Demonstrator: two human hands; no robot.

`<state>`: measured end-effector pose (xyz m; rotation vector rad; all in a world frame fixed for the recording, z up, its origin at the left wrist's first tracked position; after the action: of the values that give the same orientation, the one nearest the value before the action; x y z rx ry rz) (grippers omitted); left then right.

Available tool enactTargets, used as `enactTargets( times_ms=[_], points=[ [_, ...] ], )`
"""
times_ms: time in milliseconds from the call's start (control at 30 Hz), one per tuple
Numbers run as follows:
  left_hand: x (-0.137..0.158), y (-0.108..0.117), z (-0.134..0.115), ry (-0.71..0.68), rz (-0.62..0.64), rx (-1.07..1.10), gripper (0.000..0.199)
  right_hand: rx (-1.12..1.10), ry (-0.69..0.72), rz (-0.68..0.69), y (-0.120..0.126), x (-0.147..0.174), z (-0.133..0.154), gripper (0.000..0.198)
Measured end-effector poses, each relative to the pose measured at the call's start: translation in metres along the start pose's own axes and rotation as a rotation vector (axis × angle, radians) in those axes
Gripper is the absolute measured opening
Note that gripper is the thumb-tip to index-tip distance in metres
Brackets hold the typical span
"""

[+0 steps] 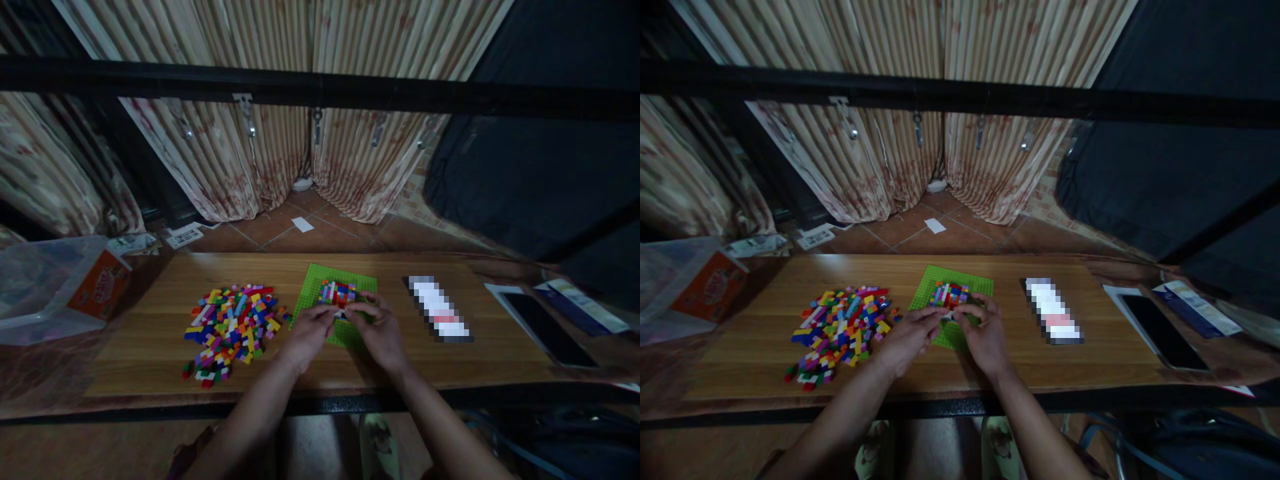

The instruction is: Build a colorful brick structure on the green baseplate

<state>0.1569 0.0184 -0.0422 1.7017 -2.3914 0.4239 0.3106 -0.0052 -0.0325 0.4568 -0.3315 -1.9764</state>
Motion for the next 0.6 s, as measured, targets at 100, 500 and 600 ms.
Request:
enactTargets(
  times_ms=[100,500,600],
  points=[
    [-0.001,-0.005,-0.001,-0.025,0.013,-0.011,0.031,-0.020,-0.027,-0.011,-0.001,-0.003,-0.006,0.015],
    [-0.006,-0.012,-0.001,-0.175,0.051,-0.243,0.035,-0.267,-0.220,-0.066,0.004,-0.008,-0.023,0.018],
    [-0.007,-0.012,-0.001,-0.215,0.054,-0.289,0.033,-0.277,-0.235,-0.060,0.003,-0.009,-0.026,0.021]
  ],
)
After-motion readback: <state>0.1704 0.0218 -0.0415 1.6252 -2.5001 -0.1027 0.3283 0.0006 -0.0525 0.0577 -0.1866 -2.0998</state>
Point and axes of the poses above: each hand's wrist, its own x-axis away from the middle knuckle, its own y-axis out of the back of the hand, z = x × y, the point moved 8 cm from there along -x, towards the middle knuckle, and after that the axes turned 7 degrees about -y, right-handed, at the moved point
